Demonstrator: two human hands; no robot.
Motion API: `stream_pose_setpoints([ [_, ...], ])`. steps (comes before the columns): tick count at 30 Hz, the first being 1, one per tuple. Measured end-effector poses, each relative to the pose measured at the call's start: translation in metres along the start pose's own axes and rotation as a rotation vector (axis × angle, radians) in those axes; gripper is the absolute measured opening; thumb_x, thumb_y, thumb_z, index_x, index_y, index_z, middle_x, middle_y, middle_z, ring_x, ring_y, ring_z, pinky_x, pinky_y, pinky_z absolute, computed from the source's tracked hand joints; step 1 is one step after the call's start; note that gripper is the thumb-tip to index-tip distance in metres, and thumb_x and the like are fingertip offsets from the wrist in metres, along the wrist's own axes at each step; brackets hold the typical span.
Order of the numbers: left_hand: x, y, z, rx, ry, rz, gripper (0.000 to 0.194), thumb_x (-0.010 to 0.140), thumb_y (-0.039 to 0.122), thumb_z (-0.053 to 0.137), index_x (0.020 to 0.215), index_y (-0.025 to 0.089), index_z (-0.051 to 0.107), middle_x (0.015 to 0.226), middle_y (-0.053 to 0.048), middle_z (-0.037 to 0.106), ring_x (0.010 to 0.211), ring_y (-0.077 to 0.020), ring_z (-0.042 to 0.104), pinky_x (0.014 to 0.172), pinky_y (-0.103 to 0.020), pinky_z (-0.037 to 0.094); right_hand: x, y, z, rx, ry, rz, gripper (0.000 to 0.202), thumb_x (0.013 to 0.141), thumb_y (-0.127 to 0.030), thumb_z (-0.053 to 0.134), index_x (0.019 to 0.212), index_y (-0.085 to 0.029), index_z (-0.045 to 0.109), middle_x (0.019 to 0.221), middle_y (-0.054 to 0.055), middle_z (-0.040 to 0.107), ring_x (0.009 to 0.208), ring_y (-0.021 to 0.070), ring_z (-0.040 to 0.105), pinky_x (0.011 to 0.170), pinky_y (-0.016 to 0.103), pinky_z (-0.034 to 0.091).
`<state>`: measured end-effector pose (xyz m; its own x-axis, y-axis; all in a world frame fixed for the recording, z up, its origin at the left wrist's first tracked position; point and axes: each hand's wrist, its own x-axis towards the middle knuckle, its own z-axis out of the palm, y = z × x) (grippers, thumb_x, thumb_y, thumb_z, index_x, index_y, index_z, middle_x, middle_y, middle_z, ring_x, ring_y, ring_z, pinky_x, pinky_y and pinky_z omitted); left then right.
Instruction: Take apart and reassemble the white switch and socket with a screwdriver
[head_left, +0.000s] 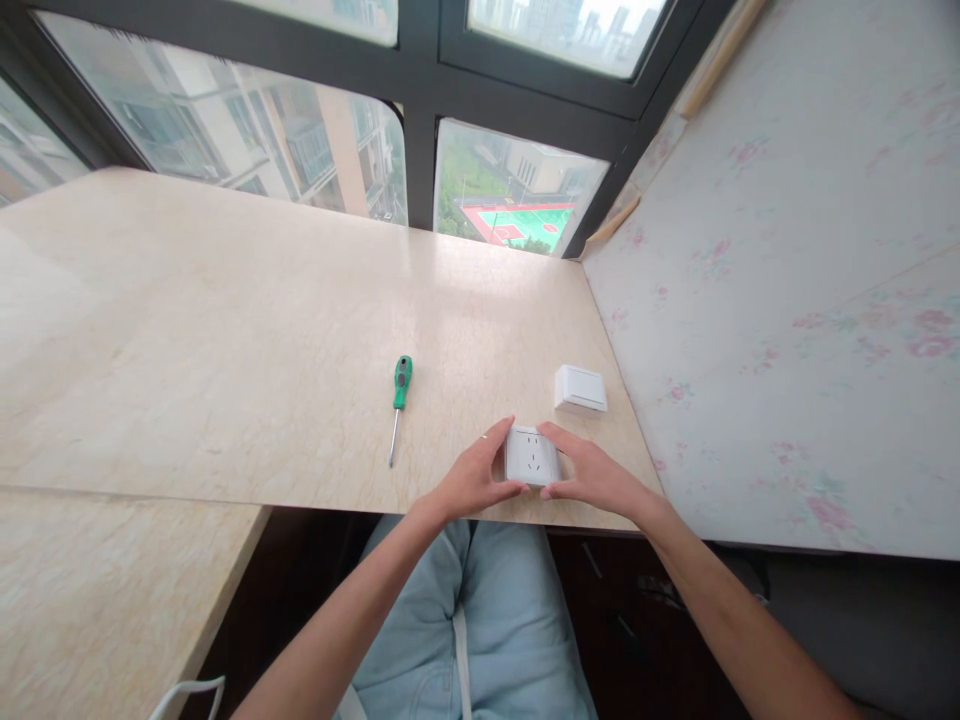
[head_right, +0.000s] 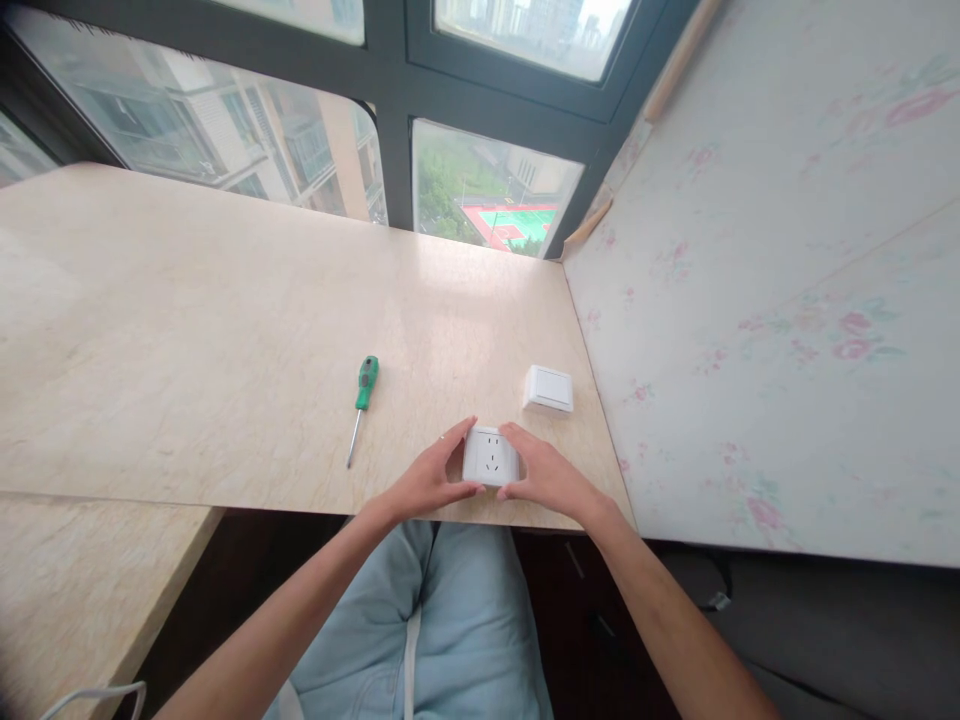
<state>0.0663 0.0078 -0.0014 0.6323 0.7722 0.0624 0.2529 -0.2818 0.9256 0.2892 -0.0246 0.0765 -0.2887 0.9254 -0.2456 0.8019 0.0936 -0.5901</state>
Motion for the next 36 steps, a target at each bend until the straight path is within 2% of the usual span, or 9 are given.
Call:
stream_pose_setpoints([
  [5,0.002,0.000,-0.002,0.002,-0.015,-0.021,0.101,0.075,0.039,0.083,0.155,0.018,0.026,0.162,-0.019,0.033,0.150,-0.0319,0.034,0.123,-0.054,0.029,-0.006,0.018,0.013,0.045,0.010,-0.001,0.095,0.073,-0.032,0.079,0.156,-0.022,0.033,0.165,0.015,0.029,0.153,0.0336,0.026,0.123,0.054,0.023],
  [8,0.002,0.000,-0.004,0.032,-0.027,-0.019,0.104,0.073,0.033,0.084,0.156,0.018,0.024,0.162,-0.020,0.032,0.150,-0.0330,0.032,0.123,-0.056,0.028,-0.009,0.027,0.021,0.134,0.037,0.027,0.109,0.072,-0.035,0.081,0.161,-0.022,0.020,0.169,0.016,0.016,0.155,0.0325,0.018,0.123,0.054,0.022],
  [13,0.001,-0.001,-0.003,0.092,-0.022,0.014,0.099,0.076,0.021,0.076,0.158,0.022,0.020,0.162,-0.017,0.033,0.150,-0.0331,0.034,0.121,-0.058,0.031,-0.017,0.040,0.040,0.397,0.132,0.058,0.112,0.075,-0.039,0.080,0.162,-0.025,0.011,0.167,0.017,0.022,0.150,0.0315,0.033,0.120,0.055,0.029],
  [19,0.002,0.005,0.008,0.156,-0.009,0.022,0.107,0.075,0.025,0.079,0.159,0.025,0.012,0.161,-0.017,0.035,0.145,-0.0342,0.041,0.117,-0.057,0.037,-0.038,0.045,0.063,0.533,0.254,0.093,0.106,0.083,-0.044,0.075,0.162,-0.028,0.006,0.168,0.015,0.021,0.152,0.0292,0.029,0.121,0.054,0.029],
  [22,0.006,0.010,0.021,0.214,-0.004,0.037,0.111,0.074,0.032,0.081,0.159,0.023,0.011,0.157,-0.020,0.041,0.140,-0.0361,0.047,0.112,-0.055,0.041,-0.050,0.041,0.071,0.501,0.341,0.167,0.103,0.085,-0.047,0.073,0.161,-0.027,0.007,0.169,0.014,0.019,0.154,0.0282,0.023,0.122,0.054,0.025],
  [24,0.010,0.013,0.034,0.255,0.001,0.080,0.113,0.073,0.038,0.082,0.158,0.020,0.009,0.153,-0.022,0.045,0.138,-0.0376,0.048,0.113,-0.057,0.039,-0.057,0.038,0.076,0.441,0.439,0.238,0.102,0.084,-0.049,0.072,0.161,-0.027,0.009,0.169,0.014,0.020,0.155,0.0295,0.020,0.122,0.056,0.022],
  [27,0.018,0.016,0.058,0.287,0.018,0.161,0.113,0.076,0.040,0.079,0.158,0.018,0.004,0.145,-0.023,0.053,0.134,-0.0384,0.051,0.113,-0.061,0.037,-0.067,0.035,0.082,0.348,0.609,0.347,0.102,0.082,-0.052,0.072,0.161,-0.024,0.013,0.166,0.017,0.026,0.153,0.0332,0.025,0.121,0.058,0.025],
  [32,0.037,0.023,0.096,0.315,0.051,0.200,0.115,0.073,0.029,0.075,0.158,0.017,-0.001,0.138,-0.022,0.056,0.128,-0.0393,0.053,0.107,-0.061,0.042,-0.078,0.048,0.088,0.184,0.854,0.427,0.100,0.079,-0.055,0.072,0.158,-0.022,0.020,0.155,0.020,0.041,0.144,0.0387,0.040,0.114,0.061,0.036],
  [36,0.056,0.032,0.112,0.319,0.045,0.162,0.106,0.074,0.023,0.068,0.158,0.016,0.003,0.134,-0.020,0.059,0.123,-0.0368,0.056,0.104,-0.055,0.047,-0.076,0.063,0.082,0.079,0.962,0.440,0.099,0.081,-0.057,0.069,0.158,-0.018,0.020,0.149,0.023,0.045,0.142,0.0415,0.041,0.112,0.062,0.038],
])
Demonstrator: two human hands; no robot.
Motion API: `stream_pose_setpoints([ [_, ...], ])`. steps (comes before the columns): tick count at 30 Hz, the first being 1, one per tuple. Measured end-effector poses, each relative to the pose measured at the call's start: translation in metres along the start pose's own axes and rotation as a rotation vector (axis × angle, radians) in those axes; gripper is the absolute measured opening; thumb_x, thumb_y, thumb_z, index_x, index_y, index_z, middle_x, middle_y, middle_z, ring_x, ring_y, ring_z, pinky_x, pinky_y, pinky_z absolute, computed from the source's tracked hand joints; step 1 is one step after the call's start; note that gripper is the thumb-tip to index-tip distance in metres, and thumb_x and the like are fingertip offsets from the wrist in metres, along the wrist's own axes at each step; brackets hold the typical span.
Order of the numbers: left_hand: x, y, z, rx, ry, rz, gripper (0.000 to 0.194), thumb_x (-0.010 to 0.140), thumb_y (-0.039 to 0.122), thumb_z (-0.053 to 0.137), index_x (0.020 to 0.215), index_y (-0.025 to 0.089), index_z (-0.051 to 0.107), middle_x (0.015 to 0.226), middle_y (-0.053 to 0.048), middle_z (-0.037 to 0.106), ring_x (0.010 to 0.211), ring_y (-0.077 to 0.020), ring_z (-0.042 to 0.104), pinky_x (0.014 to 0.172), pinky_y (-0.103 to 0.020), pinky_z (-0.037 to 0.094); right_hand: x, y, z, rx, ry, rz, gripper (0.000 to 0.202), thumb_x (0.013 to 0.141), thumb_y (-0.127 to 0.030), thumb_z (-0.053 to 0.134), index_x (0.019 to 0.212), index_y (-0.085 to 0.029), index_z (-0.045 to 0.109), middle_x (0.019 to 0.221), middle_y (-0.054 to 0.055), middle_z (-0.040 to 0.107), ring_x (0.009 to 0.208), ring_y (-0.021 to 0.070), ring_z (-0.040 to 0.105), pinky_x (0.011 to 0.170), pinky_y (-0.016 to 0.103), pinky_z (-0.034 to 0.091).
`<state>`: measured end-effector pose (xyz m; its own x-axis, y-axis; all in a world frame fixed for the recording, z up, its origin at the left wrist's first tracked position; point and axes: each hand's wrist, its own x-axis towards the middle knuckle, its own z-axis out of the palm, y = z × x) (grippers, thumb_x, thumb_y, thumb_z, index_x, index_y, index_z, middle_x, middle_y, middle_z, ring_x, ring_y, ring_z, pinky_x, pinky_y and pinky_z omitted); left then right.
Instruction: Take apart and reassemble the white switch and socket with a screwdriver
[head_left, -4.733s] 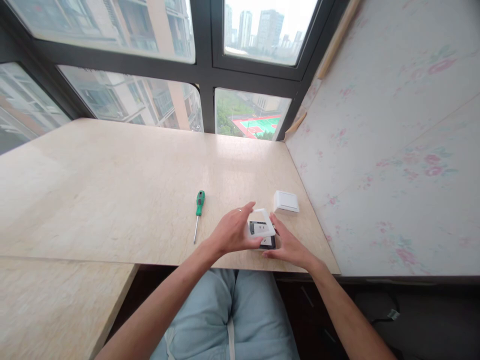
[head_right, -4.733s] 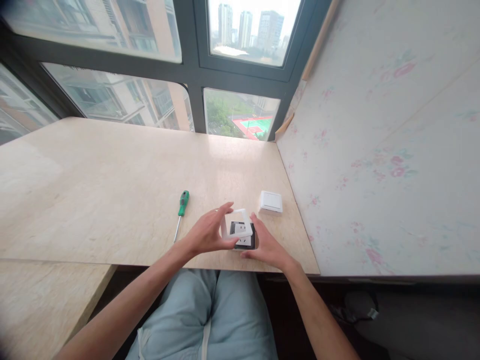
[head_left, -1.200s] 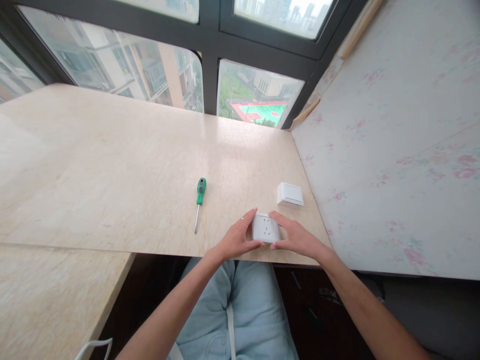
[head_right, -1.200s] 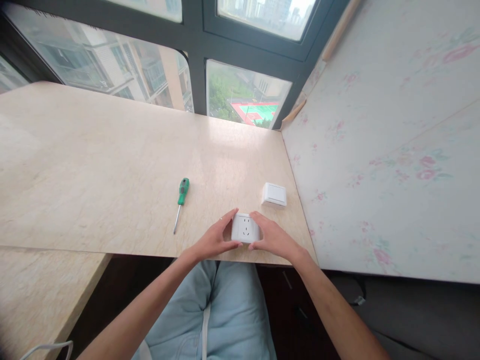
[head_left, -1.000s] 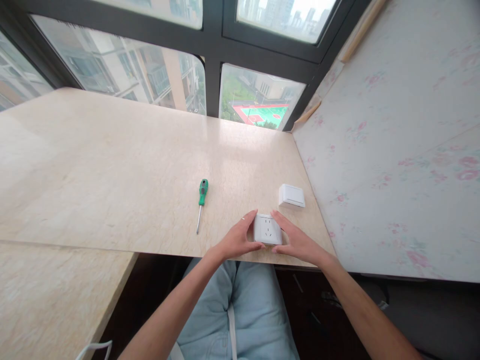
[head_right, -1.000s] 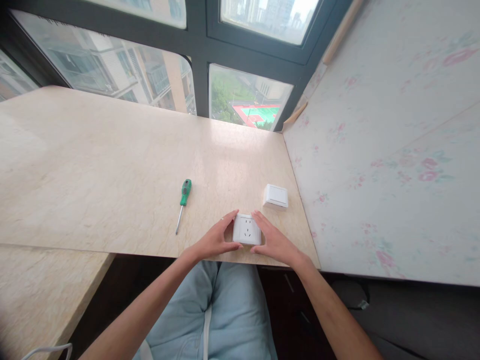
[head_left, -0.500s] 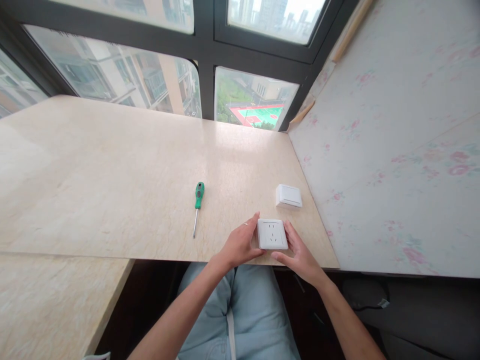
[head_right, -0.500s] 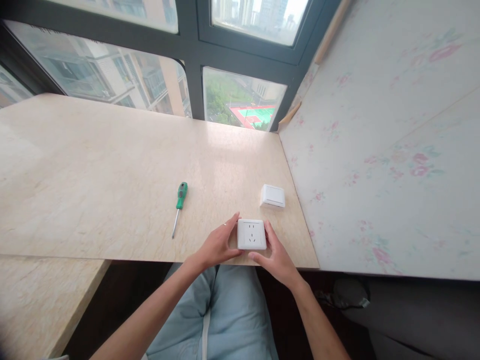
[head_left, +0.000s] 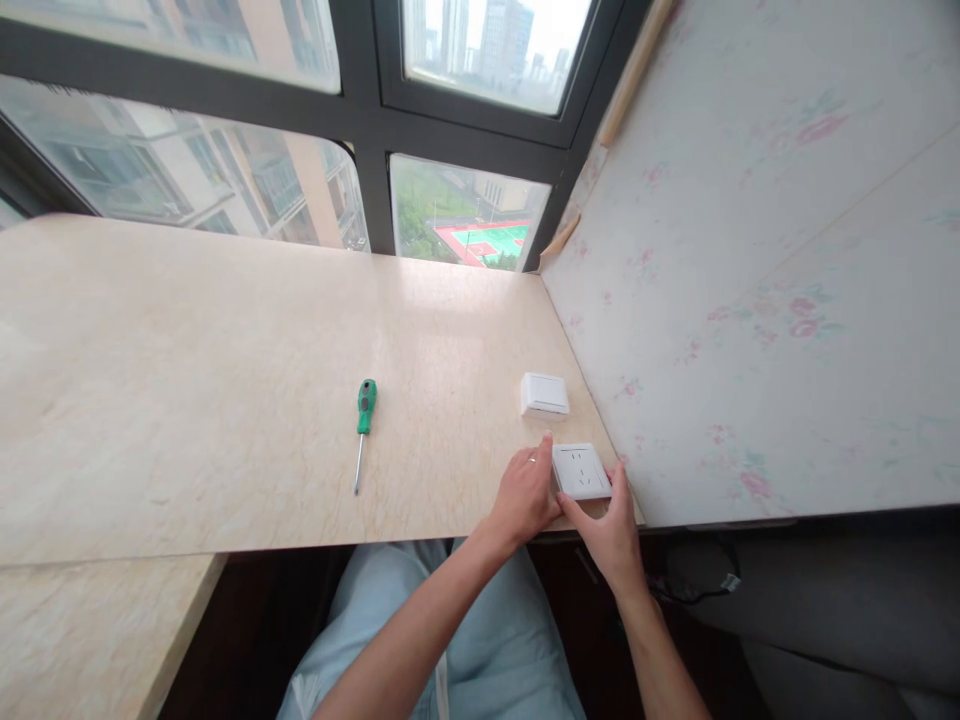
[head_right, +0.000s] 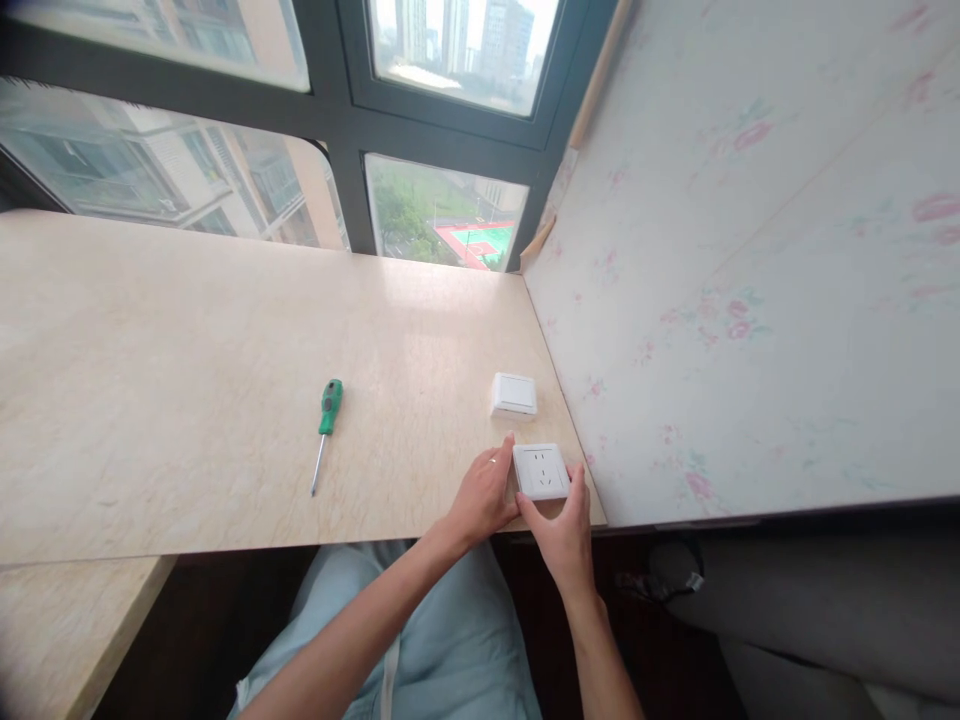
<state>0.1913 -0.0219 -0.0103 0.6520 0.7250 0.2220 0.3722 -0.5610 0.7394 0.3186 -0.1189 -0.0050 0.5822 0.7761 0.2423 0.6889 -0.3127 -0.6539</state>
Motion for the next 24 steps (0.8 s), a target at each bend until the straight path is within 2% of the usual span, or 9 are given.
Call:
stream_pose_setpoints([
  [5,0.025,0.012,0.007,0.076,-0.005,-0.041,0.088,0.080,0.016,0.056,0.155,0.010,0.012,0.132,-0.022,0.060,0.120,-0.0355,0.058,0.102,-0.051,0.047,0.022,0.001,0.007,-0.055,0.061,-0.026,0.095,0.085,-0.054,0.063,0.156,-0.009,0.018,0.149,0.028,0.043,0.142,0.0438,0.039,0.112,0.063,0.037],
  [8,0.033,0.020,0.010,0.135,-0.002,-0.051,0.078,0.084,0.013,0.050,0.154,0.007,0.017,0.129,-0.023,0.062,0.117,-0.0356,0.060,0.099,-0.050,0.048,0.032,0.002,0.012,-0.059,0.104,-0.053,0.092,0.086,-0.053,0.062,0.156,-0.011,0.018,0.148,0.028,0.042,0.142,0.0434,0.039,0.111,0.063,0.037],
  [12,0.033,0.022,-0.001,0.183,0.026,-0.042,0.075,0.085,0.014,0.050,0.154,0.005,0.020,0.128,-0.024,0.061,0.116,-0.0371,0.059,0.095,-0.051,0.049,0.044,0.005,0.014,-0.067,0.122,-0.035,0.093,0.085,-0.055,0.062,0.155,-0.010,0.019,0.148,0.029,0.042,0.141,0.0449,0.038,0.110,0.065,0.037],
  [15,0.041,0.009,-0.026,0.174,0.115,-0.022,0.085,0.079,0.015,0.057,0.154,0.008,0.019,0.141,-0.024,0.051,0.129,-0.0378,0.050,0.105,-0.052,0.044,0.050,0.007,0.016,-0.079,0.123,-0.019,0.096,0.084,-0.057,0.060,0.155,-0.006,0.020,0.148,0.031,0.041,0.143,0.0450,0.036,0.111,0.064,0.035],
  [17,0.057,-0.005,-0.046,0.183,0.139,-0.055,0.089,0.077,0.015,0.060,0.155,0.010,0.017,0.150,-0.024,0.043,0.138,-0.0377,0.043,0.112,-0.053,0.038,0.053,0.008,0.020,-0.075,0.163,-0.017,0.098,0.082,-0.059,0.060,0.154,-0.006,0.022,0.148,0.030,0.042,0.142,0.0451,0.037,0.110,0.063,0.036],
  [18,0.067,-0.013,-0.054,0.184,0.121,-0.064,0.093,0.076,0.017,0.062,0.155,0.010,0.014,0.154,-0.024,0.039,0.142,-0.0379,0.038,0.115,-0.053,0.034,0.054,0.009,0.022,-0.073,0.186,-0.016,0.099,0.080,-0.060,0.061,0.154,-0.006,0.024,0.148,0.030,0.043,0.141,0.0451,0.038,0.110,0.063,0.036],
  [21,0.101,-0.036,-0.067,0.169,-0.042,-0.061,0.110,0.068,0.025,0.073,0.156,0.009,0.008,0.162,-0.025,0.024,0.152,-0.0391,0.019,0.122,-0.051,0.023,0.055,0.012,0.026,-0.071,0.231,-0.009,0.100,0.077,-0.061,0.061,0.153,-0.005,0.028,0.147,0.030,0.045,0.139,0.0450,0.041,0.108,0.061,0.038],
  [24,0.125,-0.054,-0.064,0.143,-0.130,-0.064,0.124,0.058,0.030,0.082,0.157,0.010,0.011,0.160,-0.025,0.031,0.150,-0.0415,0.026,0.121,-0.051,0.028,0.053,0.015,0.027,-0.065,0.236,-0.009,0.101,0.077,-0.062,0.062,0.152,-0.003,0.029,0.147,0.032,0.044,0.139,0.0453,0.040,0.107,0.060,0.039],
])
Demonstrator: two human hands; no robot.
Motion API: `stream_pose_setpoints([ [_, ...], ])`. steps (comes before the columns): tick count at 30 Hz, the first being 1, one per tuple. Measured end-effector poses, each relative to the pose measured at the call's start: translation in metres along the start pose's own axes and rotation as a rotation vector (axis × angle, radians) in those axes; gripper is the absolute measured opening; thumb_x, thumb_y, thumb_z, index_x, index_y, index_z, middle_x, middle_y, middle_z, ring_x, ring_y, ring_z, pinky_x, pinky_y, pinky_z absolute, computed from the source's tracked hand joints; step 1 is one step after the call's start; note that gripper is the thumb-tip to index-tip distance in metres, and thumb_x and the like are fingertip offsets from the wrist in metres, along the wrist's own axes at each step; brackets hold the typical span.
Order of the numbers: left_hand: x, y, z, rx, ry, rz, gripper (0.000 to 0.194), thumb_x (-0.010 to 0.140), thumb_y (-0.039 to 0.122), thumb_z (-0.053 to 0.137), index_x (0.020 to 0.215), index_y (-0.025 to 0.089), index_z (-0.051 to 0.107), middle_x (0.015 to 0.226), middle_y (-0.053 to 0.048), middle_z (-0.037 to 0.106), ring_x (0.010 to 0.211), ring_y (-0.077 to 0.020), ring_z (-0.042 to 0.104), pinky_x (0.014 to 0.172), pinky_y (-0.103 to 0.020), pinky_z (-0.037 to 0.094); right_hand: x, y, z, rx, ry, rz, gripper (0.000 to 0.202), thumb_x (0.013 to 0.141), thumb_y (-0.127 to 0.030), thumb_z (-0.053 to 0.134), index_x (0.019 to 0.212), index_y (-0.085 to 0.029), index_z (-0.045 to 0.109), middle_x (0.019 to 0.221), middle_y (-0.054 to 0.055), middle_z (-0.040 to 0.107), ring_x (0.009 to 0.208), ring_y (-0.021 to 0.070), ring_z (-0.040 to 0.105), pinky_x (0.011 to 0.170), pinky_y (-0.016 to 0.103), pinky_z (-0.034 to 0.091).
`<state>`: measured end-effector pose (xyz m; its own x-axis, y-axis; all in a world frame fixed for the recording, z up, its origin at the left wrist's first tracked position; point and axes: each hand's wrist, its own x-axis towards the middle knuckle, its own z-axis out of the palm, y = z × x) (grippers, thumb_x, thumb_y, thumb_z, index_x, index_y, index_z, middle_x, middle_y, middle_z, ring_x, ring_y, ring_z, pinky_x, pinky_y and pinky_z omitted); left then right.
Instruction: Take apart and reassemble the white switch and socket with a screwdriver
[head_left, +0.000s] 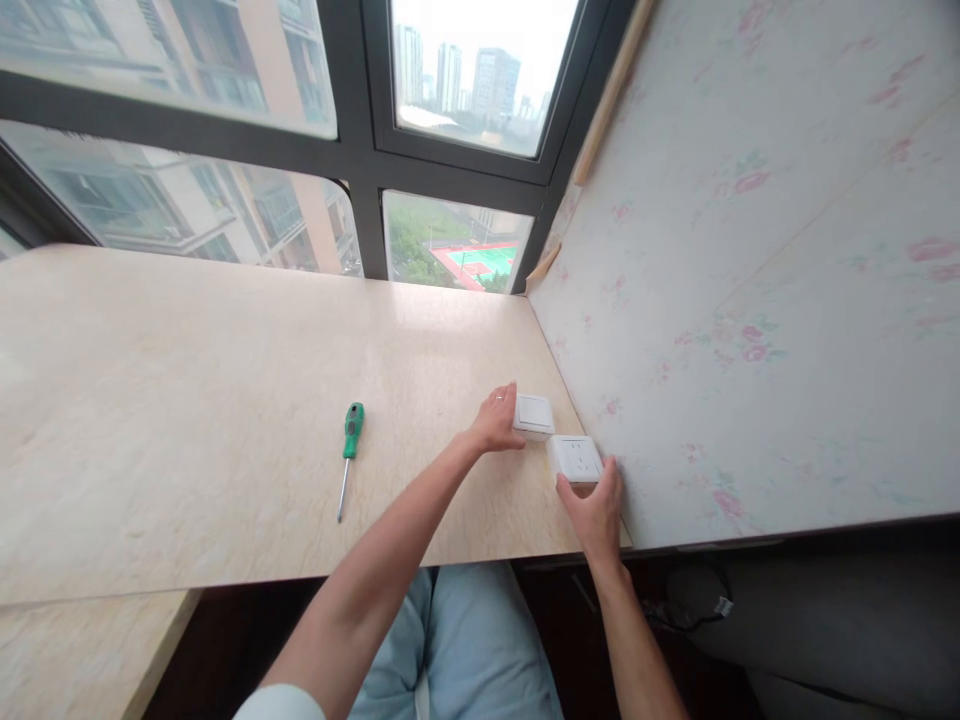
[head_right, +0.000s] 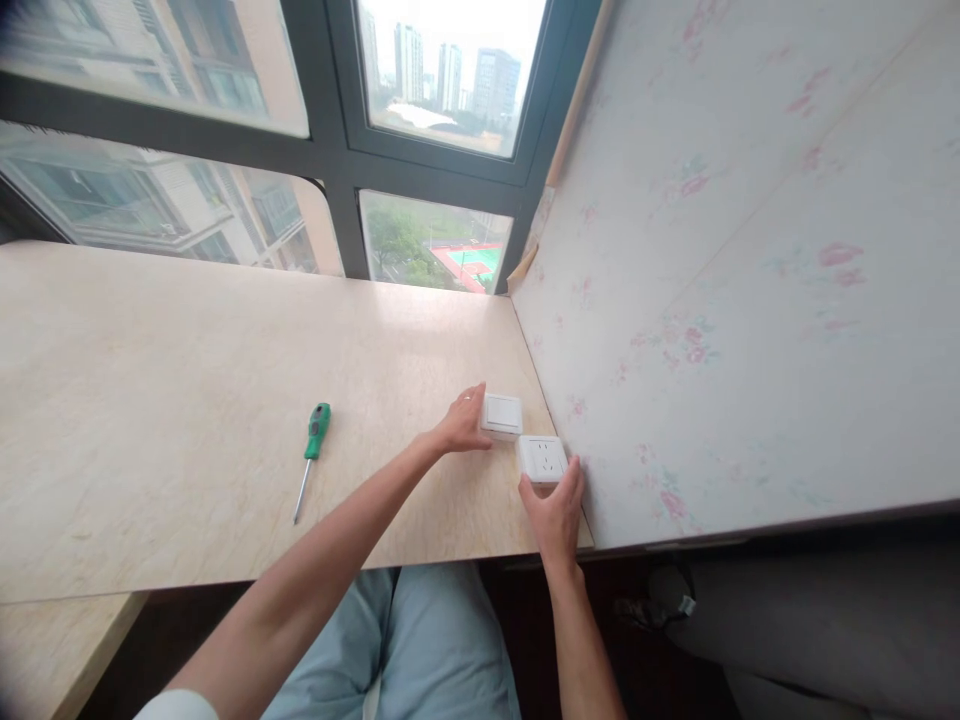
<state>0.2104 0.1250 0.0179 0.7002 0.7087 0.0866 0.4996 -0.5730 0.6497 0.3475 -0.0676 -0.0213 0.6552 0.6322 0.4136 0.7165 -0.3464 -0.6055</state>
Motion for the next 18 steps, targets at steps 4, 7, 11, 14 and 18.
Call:
stream_pose_setpoints([
  [4,0.011,-0.014,0.008,-0.041,-0.036,-0.028,0.126,0.056,0.032,0.083,0.157,0.008,0.011,0.147,-0.025,0.049,0.141,-0.0420,0.042,0.116,-0.050,0.035,-0.007,0.002,-0.002,0.004,-0.003,0.014,0.106,0.078,-0.066,0.062,0.154,-0.002,0.026,0.151,0.033,0.039,0.141,0.0458,0.037,0.109,0.062,0.037],
  [7,0.005,-0.020,0.007,-0.075,-0.026,-0.040,0.124,0.059,0.031,0.082,0.157,0.006,0.011,0.138,-0.023,0.056,0.134,-0.0390,0.049,0.112,-0.046,0.040,-0.011,0.002,-0.002,0.004,0.000,0.041,0.108,0.078,-0.067,0.061,0.155,-0.001,0.024,0.152,0.033,0.037,0.142,0.0461,0.037,0.111,0.062,0.034],
  [11,-0.014,-0.027,0.000,-0.107,0.001,-0.055,0.121,0.060,0.029,0.081,0.157,0.005,0.013,0.135,-0.021,0.058,0.127,-0.0358,0.054,0.109,-0.044,0.043,-0.012,-0.001,0.000,0.015,0.010,0.077,0.110,0.076,-0.067,0.063,0.155,-0.001,0.024,0.152,0.033,0.037,0.142,0.0465,0.037,0.111,0.062,0.034],
  [14,-0.033,-0.030,-0.003,-0.117,0.022,-0.058,0.119,0.061,0.029,0.081,0.157,0.007,0.014,0.136,-0.020,0.058,0.128,-0.0352,0.054,0.110,-0.046,0.042,-0.011,-0.002,0.002,0.019,0.011,0.100,0.111,0.075,-0.066,0.064,0.155,-0.001,0.024,0.152,0.033,0.037,0.142,0.0470,0.036,0.111,0.061,0.035],
  [18,-0.053,-0.027,-0.001,-0.117,0.018,-0.040,0.120,0.059,0.032,0.083,0.157,0.011,0.017,0.137,-0.019,0.058,0.129,-0.0359,0.053,0.117,-0.051,0.034,-0.006,0.000,0.002,0.043,-0.016,0.099,0.113,0.074,-0.066,0.066,0.156,-0.003,0.022,0.154,0.032,0.035,0.143,0.0465,0.034,0.113,0.061,0.033],
])
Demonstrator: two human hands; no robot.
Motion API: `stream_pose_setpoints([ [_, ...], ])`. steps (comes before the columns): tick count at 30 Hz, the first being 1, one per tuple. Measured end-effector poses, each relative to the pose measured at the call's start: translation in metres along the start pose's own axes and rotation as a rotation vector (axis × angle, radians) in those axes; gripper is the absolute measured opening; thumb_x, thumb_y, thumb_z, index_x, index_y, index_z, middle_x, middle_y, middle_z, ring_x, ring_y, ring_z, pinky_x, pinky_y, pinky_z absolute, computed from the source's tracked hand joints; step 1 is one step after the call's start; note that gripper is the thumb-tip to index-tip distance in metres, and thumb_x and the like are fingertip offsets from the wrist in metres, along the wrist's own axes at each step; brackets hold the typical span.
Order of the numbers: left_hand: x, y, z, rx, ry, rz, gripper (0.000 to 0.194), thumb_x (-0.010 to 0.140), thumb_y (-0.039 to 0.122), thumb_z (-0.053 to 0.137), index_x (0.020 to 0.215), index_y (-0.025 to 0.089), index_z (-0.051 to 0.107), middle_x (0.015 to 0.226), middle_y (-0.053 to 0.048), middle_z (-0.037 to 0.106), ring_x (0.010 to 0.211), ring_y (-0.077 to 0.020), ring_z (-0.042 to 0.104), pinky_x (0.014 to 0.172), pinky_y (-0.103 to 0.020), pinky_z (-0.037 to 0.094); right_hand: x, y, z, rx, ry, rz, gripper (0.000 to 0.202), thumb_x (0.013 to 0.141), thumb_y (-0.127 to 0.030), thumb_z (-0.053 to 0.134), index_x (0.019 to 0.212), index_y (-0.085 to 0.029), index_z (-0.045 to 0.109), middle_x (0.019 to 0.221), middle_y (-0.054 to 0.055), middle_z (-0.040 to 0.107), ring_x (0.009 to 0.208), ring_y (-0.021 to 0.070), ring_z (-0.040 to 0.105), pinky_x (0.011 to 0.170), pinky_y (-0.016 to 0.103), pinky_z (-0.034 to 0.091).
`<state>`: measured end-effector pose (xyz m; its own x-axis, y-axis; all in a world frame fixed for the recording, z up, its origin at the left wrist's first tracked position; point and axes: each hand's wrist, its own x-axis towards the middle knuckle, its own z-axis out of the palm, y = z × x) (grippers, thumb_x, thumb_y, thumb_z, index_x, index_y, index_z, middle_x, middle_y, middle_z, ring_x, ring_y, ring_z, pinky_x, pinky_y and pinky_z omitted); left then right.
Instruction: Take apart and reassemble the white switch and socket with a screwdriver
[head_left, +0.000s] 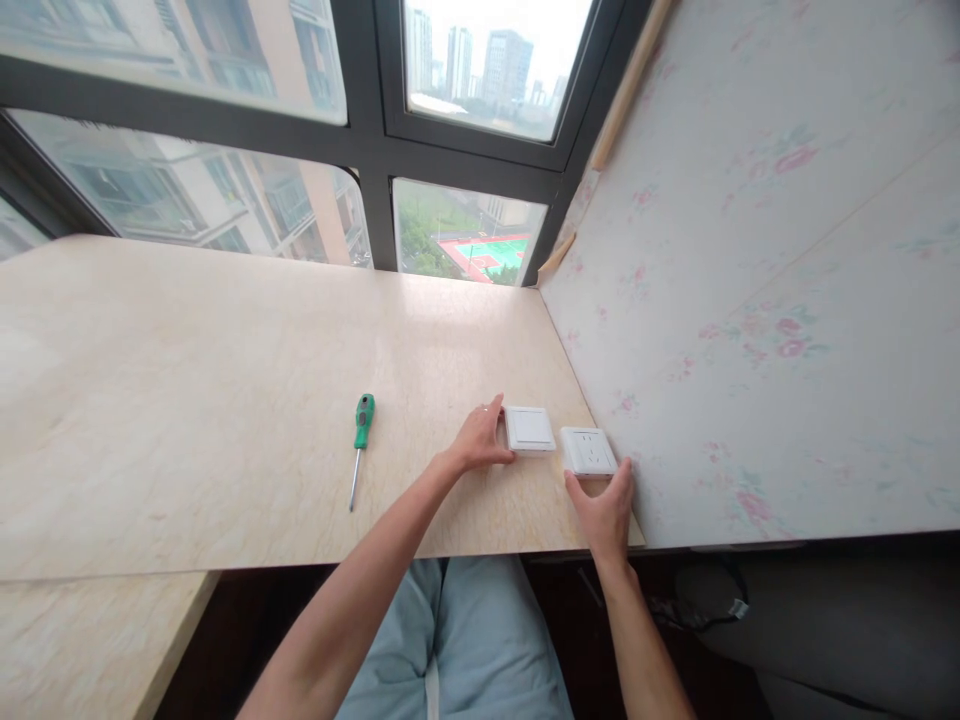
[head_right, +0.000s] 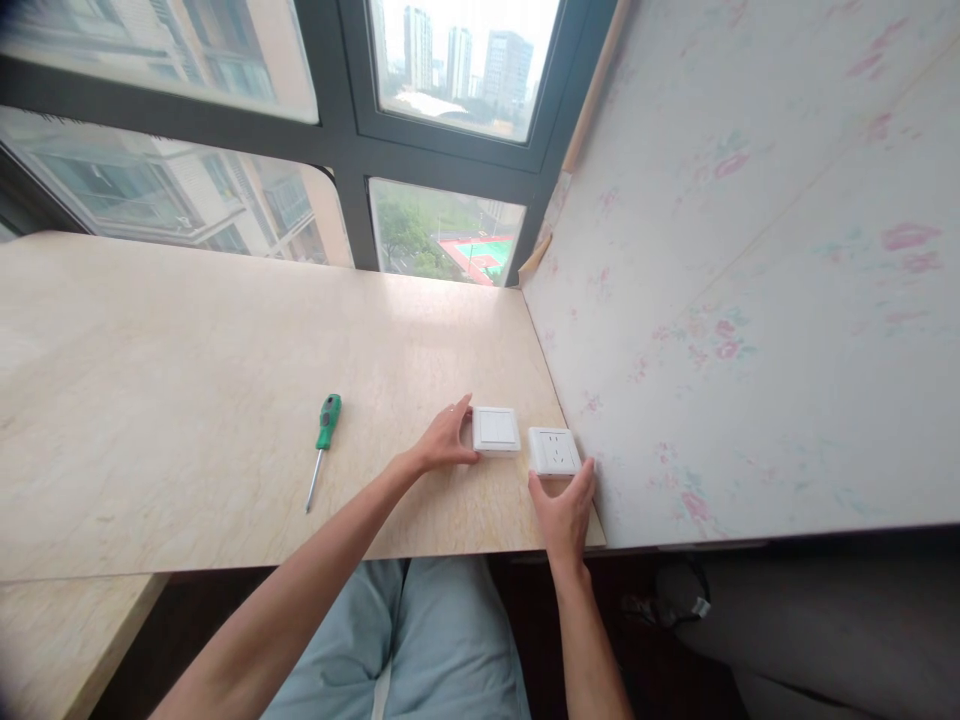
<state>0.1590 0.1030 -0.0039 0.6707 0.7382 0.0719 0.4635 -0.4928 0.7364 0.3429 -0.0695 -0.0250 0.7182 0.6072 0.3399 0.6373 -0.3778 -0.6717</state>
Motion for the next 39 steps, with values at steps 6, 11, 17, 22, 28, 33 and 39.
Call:
stream_pose_setpoints([
  [6,-0.009,0.010,0.012,0.010,-0.013,0.014,0.120,0.060,0.034,0.082,0.158,0.013,0.015,0.142,-0.020,0.055,0.138,-0.0356,0.048,0.124,-0.054,0.018,0.009,0.002,-0.002,0.033,-0.040,0.023,0.124,0.068,-0.070,0.071,0.157,-0.002,0.017,0.159,0.031,0.030,0.146,0.0457,0.032,0.117,0.058,0.029],
  [11,-0.011,0.017,0.018,0.024,-0.008,0.014,0.119,0.060,0.035,0.081,0.157,0.012,0.016,0.142,-0.021,0.055,0.139,-0.0356,0.048,0.124,-0.055,0.016,0.015,0.003,-0.004,0.079,-0.076,0.082,0.130,0.063,-0.069,0.075,0.158,-0.001,0.017,0.158,0.031,0.032,0.142,0.0441,0.040,0.117,0.055,0.032],
  [17,-0.017,0.023,0.024,0.035,0.009,0.005,0.117,0.062,0.038,0.081,0.156,0.011,0.016,0.142,-0.021,0.055,0.138,-0.0346,0.049,0.125,-0.054,0.016,0.011,0.017,-0.007,0.207,-0.116,0.084,0.122,0.066,-0.060,0.077,0.158,-0.006,0.018,0.156,0.028,0.038,0.141,0.0396,0.045,0.116,0.053,0.037],
  [22,-0.018,0.024,0.024,0.039,0.006,0.012,0.116,0.063,0.039,0.080,0.157,0.014,0.016,0.143,-0.019,0.055,0.139,-0.0345,0.048,0.125,-0.055,0.016,-0.006,0.028,-0.013,0.267,-0.105,0.071,0.102,0.078,-0.049,0.068,0.158,-0.012,0.017,0.157,0.025,0.039,0.143,0.0344,0.044,0.116,0.054,0.037],
  [28,-0.023,0.027,0.027,0.036,0.011,0.016,0.114,0.064,0.039,0.081,0.155,0.011,0.018,0.143,-0.021,0.054,0.140,-0.0330,0.047,0.126,-0.053,0.015,-0.016,0.018,-0.018,0.288,-0.104,0.101,0.096,0.078,-0.042,0.066,0.156,-0.007,0.022,0.154,0.029,0.041,0.142,0.0351,0.046,0.115,0.054,0.038],
  [33,-0.026,0.028,0.030,0.045,0.027,0.010,0.113,0.065,0.039,0.080,0.155,0.009,0.019,0.147,-0.023,0.050,0.142,-0.0335,0.044,0.126,-0.052,0.016,-0.016,0.010,-0.019,0.286,-0.096,0.124,0.090,0.078,-0.042,0.066,0.153,-0.008,0.030,0.153,0.028,0.043,0.141,0.0356,0.046,0.116,0.055,0.036],
  [39,-0.028,0.031,0.031,0.062,0.027,0.021,0.109,0.068,0.039,0.078,0.154,0.009,0.020,0.150,-0.024,0.048,0.144,-0.0341,0.042,0.126,-0.053,0.015,-0.039,-0.005,-0.021,0.341,-0.040,0.152,0.077,0.081,-0.043,0.062,0.147,-0.008,0.040,0.145,0.027,0.051,0.135,0.0344,0.053,0.112,0.053,0.041],
])
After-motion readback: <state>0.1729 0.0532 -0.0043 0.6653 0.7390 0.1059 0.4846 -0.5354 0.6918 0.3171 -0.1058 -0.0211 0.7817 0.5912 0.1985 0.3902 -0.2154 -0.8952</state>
